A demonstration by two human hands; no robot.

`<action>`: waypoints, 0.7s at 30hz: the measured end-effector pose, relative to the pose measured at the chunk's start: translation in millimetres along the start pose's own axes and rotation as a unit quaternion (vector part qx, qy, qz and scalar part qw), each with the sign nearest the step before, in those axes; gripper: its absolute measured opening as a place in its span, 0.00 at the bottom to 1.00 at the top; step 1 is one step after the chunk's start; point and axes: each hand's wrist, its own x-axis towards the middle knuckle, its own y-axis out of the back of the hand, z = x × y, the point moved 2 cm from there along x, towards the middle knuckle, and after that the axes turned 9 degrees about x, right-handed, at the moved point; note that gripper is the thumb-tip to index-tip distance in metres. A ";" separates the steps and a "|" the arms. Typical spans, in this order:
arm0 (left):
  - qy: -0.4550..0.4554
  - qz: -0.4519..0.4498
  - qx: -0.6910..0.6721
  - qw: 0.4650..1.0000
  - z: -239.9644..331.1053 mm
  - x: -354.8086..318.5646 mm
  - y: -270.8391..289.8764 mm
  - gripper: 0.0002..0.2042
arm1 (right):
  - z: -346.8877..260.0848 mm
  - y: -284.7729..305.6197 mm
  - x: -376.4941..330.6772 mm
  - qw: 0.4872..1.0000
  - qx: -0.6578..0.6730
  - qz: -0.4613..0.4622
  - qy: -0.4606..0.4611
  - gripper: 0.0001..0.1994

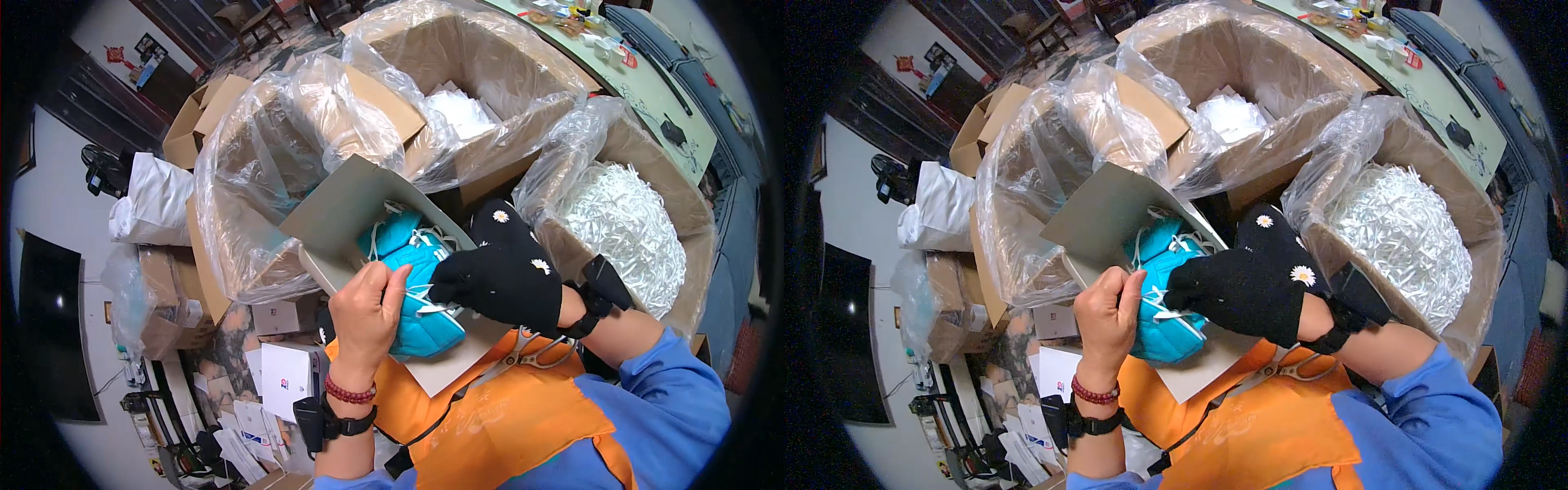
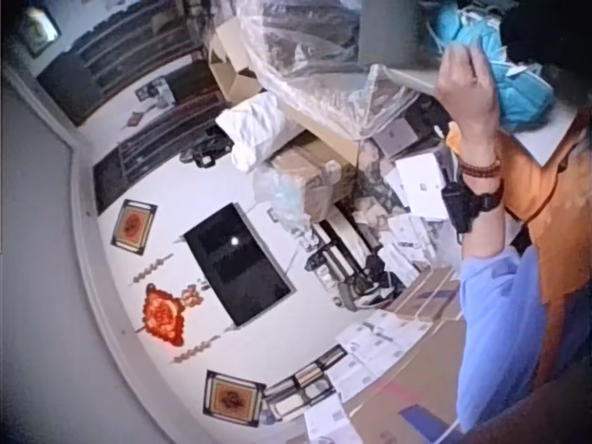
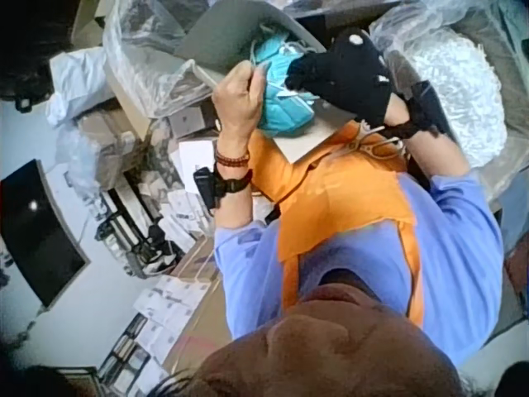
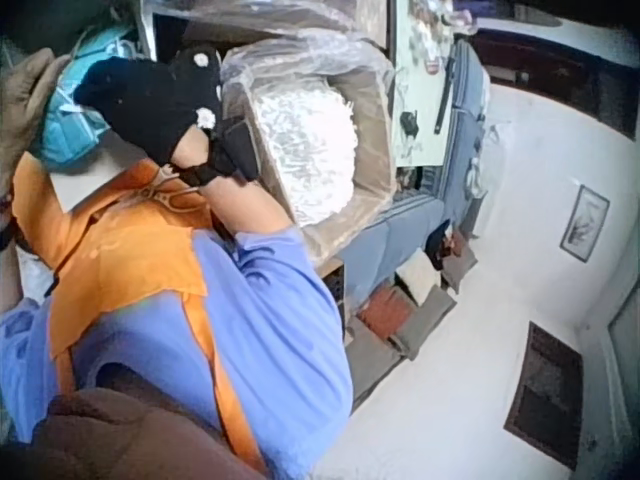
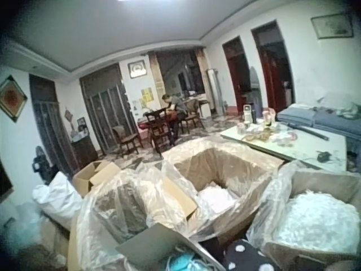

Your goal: Packing face masks and instruction leaflets into small cardboard boxes.

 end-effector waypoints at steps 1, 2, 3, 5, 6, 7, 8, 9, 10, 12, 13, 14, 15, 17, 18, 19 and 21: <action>-0.002 0.003 -0.002 1.000 -0.6 -0.1 -0.5 0.16 | -1.6 1.7 -0.2 1.000 0.002 0.000 0.000 0.02; -0.004 0.005 -0.004 1.000 -1.4 -0.3 -0.8 0.16 | -7.3 5.5 0.2 1.000 0.008 0.013 0.001 0.03; -0.005 0.004 -0.005 1.000 -1.2 -0.1 -1.2 0.16 | -12.0 9.0 0.3 1.000 0.012 0.028 0.001 0.04; 0.029 -0.007 -0.013 0.999 -2.7 -0.8 -2.2 0.15 | -7.1 5.7 -5.0 0.998 0.045 0.012 -0.049 0.06; 0.028 -0.008 -0.013 0.999 -3.4 -1.0 -3.8 0.15 | -3.1 1.8 -8.8 0.992 0.078 -0.004 -0.097 0.08; 0.036 -0.005 -0.028 0.999 -5.5 -1.7 -6.5 0.14 | 0.4 -2.4 -11.3 0.992 0.079 -0.003 -0.098 0.08; 0.044 -0.002 -0.043 0.998 -7.5 -2.5 -9.1 0.13 | 4.4 -6.9 -13.6 0.987 0.139 0.027 -0.073 0.09; 0.044 -0.004 -0.044 0.998 -6.9 -4.1 -12.2 0.13 | 7.5 -11.6 -17.1 0.977 0.198 0.056 -0.048 0.11; 0.046 0.007 -0.049 0.998 -7.4 -5.5 -17.1 0.11 | 13.6 -19.5 -19.6 0.977 0.199 0.056 -0.050 0.11; 0.050 0.017 -0.055 0.997 -7.9 -8.8 -26.2 0.10 | 24.0 -31.6 -23.9 0.972 0.169 0.105 -0.129 0.14; 0.055 0.023 -0.064 0.996 -8.2 -10.6 -30.1 0.09 | 23.6 -33.2 -23.9 0.972 0.169 0.104 -0.129 0.14; 0.060 0.030 -0.072 0.995 -7.7 -11.9 -32.7 0.09 | 21.3 -32.8 -23.6 0.980 0.122 0.129 -0.087 0.14; 0.067 0.014 -0.072 0.995 -5.6 -12.7 -33.1 0.10 | 18.7 -32.7 -23.2 0.984 0.075 0.153 -0.046 0.13; 0.080 0.020 -0.077 0.994 -2.1 -13.9 -35.5 0.11 | 14.3 -34.0 -21.4 0.978 0.116 0.157 -0.076 0.14; 0.091 0.027 -0.083 0.992 -1.4 -13.8 -36.0 0.12 | 13.5 -34.4 -20.4 0.969 0.155 0.162 -0.106 0.14; 0.091 0.027 -0.084 0.992 -0.6 -13.8 -35.0 0.12 | 12.8 -34.9 -19.1 0.969 0.154 0.161 -0.106 0.14; 0.135 -0.019 -0.076 0.988 -0.4 -15.6 -34.9 0.14 | 14.4 -36.9 -18.4 0.949 0.212 0.158 -0.170 0.14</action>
